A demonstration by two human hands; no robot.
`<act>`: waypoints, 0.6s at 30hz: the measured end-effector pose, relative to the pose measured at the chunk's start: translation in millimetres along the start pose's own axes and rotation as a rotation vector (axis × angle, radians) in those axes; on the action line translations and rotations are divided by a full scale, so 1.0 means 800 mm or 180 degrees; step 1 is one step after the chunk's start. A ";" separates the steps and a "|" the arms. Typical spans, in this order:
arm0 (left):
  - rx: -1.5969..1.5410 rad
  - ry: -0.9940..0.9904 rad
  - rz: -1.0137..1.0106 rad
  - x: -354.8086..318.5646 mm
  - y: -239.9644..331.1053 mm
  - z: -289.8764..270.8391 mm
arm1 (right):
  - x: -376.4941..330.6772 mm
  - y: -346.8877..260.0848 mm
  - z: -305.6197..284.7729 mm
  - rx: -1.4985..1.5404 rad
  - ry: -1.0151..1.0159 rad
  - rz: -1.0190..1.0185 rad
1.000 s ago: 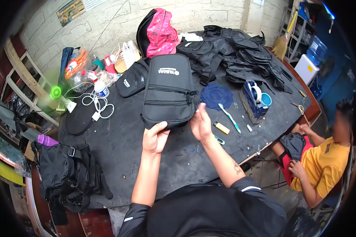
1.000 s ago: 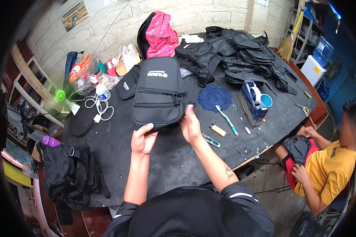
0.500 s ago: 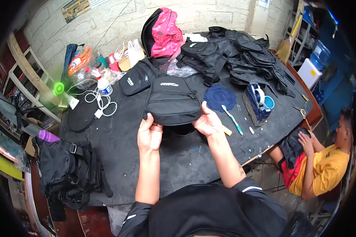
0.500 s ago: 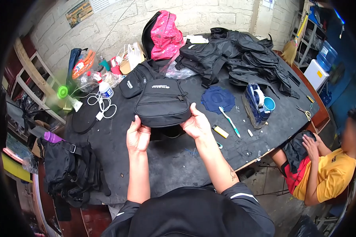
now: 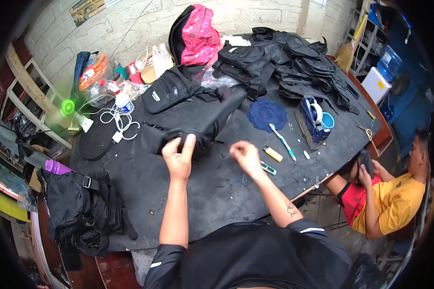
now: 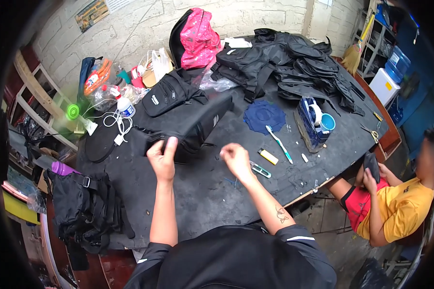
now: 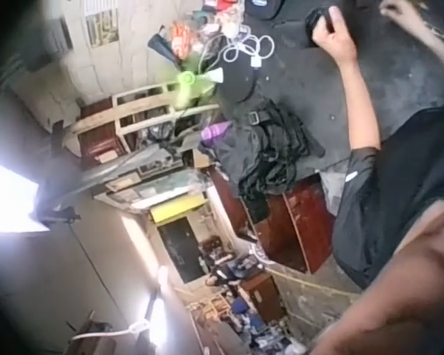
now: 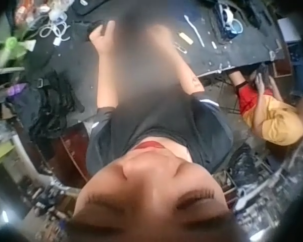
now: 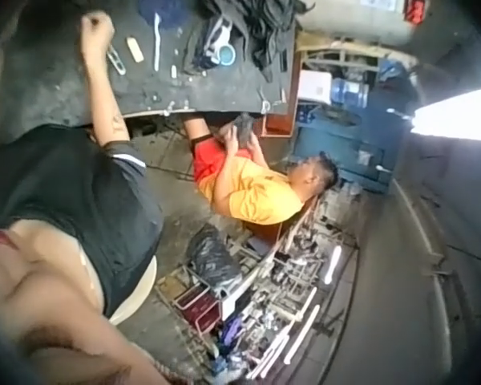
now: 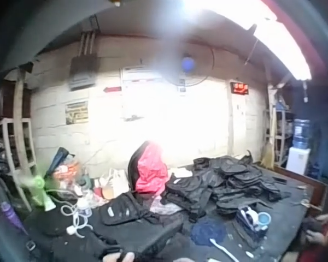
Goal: Cleaning and inspecting black bags using a toothbrush and a lighter to remove loose threads.
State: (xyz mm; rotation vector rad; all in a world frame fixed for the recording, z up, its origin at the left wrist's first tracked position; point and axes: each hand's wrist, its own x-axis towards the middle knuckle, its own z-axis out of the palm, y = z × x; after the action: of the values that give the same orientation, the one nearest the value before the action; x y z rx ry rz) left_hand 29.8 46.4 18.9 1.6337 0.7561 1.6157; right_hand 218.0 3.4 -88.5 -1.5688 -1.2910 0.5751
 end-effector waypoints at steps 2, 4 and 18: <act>-0.0107 -0.0341 -0.0814 -0.018 -0.033 -0.004 | 0.001 -0.026 -0.010 0.0272 0.0949 -0.0556; -0.0086 -0.0087 -0.1572 -0.045 -0.068 -0.001 | 0.010 -0.039 -0.026 0.0152 0.0915 -0.1328; -0.0983 0.0577 -0.2024 -0.072 -0.075 -0.005 | 0.076 -0.036 -0.003 -0.1466 -0.0118 -0.2950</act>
State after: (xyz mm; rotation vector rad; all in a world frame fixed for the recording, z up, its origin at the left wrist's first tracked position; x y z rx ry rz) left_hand 27.6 34.8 -63.0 0.9076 0.9448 1.3339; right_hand 226.5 56.8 -48.9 -1.0983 -2.0663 -0.3008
